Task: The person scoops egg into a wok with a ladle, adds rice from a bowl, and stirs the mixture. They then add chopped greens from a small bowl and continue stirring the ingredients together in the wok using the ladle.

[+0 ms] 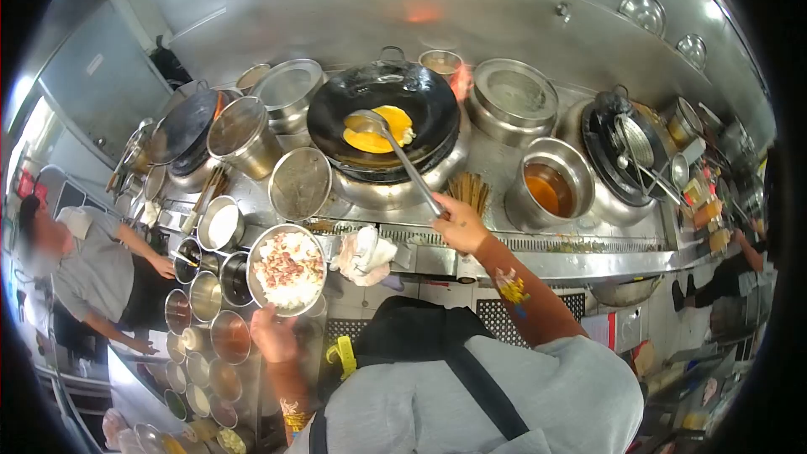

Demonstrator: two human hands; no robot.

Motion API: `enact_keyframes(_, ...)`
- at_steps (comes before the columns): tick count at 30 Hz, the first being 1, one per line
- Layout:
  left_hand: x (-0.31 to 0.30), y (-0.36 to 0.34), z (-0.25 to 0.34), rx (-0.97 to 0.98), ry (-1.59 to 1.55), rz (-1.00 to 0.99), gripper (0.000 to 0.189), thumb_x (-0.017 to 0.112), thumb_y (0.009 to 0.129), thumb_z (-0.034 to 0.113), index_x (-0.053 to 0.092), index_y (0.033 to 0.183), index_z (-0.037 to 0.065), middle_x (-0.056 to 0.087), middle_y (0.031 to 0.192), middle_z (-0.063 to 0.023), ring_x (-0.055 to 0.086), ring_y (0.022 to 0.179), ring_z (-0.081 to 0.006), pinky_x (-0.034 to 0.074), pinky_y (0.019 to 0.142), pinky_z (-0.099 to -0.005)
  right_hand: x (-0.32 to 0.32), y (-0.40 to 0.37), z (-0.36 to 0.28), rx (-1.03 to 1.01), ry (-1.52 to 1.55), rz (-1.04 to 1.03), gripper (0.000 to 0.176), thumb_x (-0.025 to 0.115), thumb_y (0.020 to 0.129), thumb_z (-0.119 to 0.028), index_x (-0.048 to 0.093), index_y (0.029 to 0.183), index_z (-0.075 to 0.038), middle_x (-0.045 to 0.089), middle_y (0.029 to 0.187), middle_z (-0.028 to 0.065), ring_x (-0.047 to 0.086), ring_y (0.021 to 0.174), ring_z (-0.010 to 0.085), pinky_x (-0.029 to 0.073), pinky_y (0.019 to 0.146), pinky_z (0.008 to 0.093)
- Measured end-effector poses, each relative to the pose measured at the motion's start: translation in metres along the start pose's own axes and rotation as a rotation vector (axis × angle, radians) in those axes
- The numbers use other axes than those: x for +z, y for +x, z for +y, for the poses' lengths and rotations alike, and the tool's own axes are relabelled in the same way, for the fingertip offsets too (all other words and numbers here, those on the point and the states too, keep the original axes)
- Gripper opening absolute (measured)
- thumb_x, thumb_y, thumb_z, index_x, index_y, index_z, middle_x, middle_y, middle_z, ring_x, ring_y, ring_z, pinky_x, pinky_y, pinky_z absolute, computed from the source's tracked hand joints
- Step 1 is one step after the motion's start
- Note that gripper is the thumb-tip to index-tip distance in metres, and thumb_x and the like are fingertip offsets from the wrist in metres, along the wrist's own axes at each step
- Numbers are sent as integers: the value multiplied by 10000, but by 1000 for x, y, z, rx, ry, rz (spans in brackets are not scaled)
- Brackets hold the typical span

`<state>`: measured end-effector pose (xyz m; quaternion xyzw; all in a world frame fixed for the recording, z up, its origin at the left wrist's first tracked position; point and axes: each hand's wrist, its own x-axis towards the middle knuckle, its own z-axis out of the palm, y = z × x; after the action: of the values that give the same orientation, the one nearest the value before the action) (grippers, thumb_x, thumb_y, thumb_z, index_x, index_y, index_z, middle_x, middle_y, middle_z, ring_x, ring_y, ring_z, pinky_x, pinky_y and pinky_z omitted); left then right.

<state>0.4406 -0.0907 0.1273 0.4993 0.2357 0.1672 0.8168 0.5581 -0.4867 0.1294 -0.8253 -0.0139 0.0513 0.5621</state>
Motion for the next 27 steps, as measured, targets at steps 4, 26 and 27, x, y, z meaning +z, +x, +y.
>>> enact_keyframes(4, 10, -4, 6, -22, 0, 48, 115, 607, 818, 156, 527, 829, 74, 565, 864, -44, 587, 804, -189, 532, 626, -363, -23, -21, -11, 20, -79, 31, 570, 608, 789, -90, 491, 1346, -51, 642, 780, 118, 602, 659, 201, 489, 657, 317)
enact_keyframes(26, -17, -15, 2, -47, -148, 119, 91, 618, 850, 86, 566, 793, 38, 652, 843, -92, 647, 737, -173, 592, 637, -353, -29, 14, -16, 133, 302, -129, 698, 548, 787, 22, 322, 1444, -37, 527, 704, 33, 471, 449, 92, 382, 357, 233)
enact_keyframes(27, -19, -15, 3, -46, -165, 113, 89, 619, 849, 84, 566, 790, 43, 652, 844, -86, 645, 737, -172, 590, 645, -354, -39, 14, -12, 123, 258, -126, 700, 548, 786, 21, 322, 1445, -38, 528, 703, 33, 472, 454, 89, 382, 359, 232)
